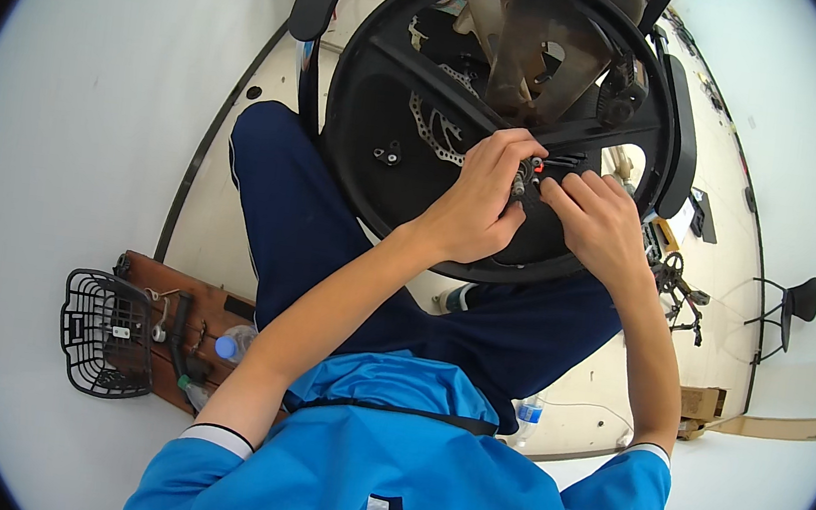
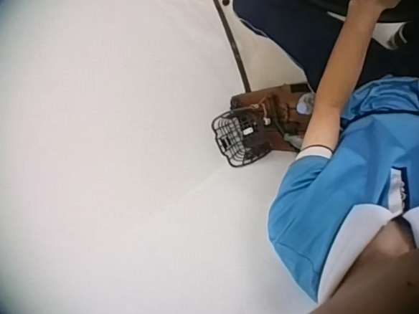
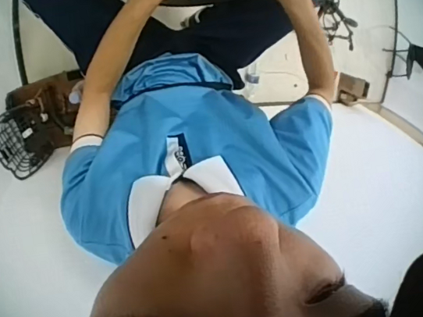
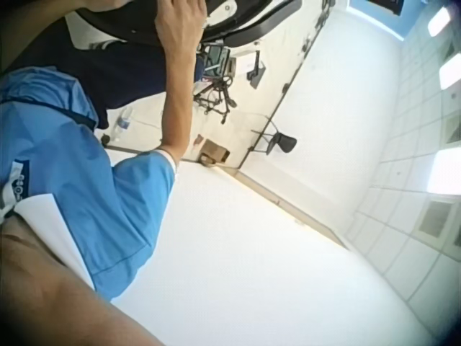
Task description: The person assembles a bicycle wheel hub by hand, inserting small metal components such as bearings and spacers into the hub. They use an Allen key to tighten bolts and secure the parts in place.
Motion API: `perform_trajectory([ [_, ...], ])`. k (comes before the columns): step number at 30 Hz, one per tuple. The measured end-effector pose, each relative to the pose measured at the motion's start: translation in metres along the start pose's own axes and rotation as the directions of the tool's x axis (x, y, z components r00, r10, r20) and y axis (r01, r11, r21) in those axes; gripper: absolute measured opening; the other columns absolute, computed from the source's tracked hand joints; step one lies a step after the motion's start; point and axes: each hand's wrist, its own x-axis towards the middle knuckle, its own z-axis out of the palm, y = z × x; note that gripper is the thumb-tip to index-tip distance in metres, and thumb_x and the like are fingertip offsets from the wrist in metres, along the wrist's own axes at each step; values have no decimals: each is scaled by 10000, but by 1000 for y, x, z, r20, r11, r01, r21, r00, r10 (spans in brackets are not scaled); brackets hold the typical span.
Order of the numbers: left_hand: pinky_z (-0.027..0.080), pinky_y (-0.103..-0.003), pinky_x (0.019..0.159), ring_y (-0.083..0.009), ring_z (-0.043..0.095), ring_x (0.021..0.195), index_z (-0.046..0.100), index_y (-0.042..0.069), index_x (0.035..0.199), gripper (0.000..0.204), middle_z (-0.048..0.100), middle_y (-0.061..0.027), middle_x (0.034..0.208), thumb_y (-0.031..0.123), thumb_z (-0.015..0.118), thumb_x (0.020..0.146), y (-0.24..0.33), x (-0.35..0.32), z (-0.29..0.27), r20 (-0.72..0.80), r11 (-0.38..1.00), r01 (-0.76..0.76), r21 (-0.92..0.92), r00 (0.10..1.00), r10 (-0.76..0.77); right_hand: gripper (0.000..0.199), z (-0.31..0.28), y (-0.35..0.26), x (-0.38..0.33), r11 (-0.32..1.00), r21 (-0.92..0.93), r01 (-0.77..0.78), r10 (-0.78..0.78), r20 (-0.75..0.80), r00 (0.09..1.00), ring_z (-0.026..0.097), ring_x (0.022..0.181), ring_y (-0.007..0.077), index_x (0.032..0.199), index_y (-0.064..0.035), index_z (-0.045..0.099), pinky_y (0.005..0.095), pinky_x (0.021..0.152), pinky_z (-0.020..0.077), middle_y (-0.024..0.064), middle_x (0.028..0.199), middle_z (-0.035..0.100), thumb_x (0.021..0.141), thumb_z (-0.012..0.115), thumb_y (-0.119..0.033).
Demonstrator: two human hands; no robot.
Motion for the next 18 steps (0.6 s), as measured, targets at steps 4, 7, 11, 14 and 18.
perform_trajectory([
  [4,297,-472,1160,-407,404,1350,425,38,1381,678,399,-208,1406,-33,627,738,0,-1,-1,-5,1000,7,10,1000,-7,253,-7,3,10,991,-72,111,-110,7,994,584,837,153,1019,-119,633,310,730,451,-9,884,579,770,674,-135],
  [7,296,-470,1161,-409,399,1353,418,32,1385,684,397,-212,1404,-31,628,738,0,-1,0,-8,1000,-4,17,1000,4,212,-14,10,20,960,-129,247,-245,29,969,577,841,149,977,-121,625,304,745,445,-14,865,567,772,673,-143],
  [11,326,-489,1119,-392,438,1283,411,36,1368,681,415,-184,1347,-23,629,725,-2,0,5,-44,998,-49,43,998,51,152,-14,30,33,869,-171,464,-462,52,885,572,848,143,900,-127,621,296,756,440,-29,818,556,762,681,-149],
  [14,326,-491,1118,-395,438,1280,412,26,1361,675,416,-192,1348,-19,630,724,-2,1,6,-56,997,-60,51,996,63,154,-6,46,41,795,-158,586,-593,4,805,572,857,149,883,-117,627,287,766,442,-34,809,560,751,695,-154],
  [18,322,-495,1123,-400,433,1288,413,18,1353,666,414,-205,1350,-21,622,721,-2,0,5,-51,998,-40,38,998,42,183,0,42,38,837,-111,535,-543,-62,837,555,800,152,915,-92,630,292,737,436,-15,801,538,747,692,-132],
])
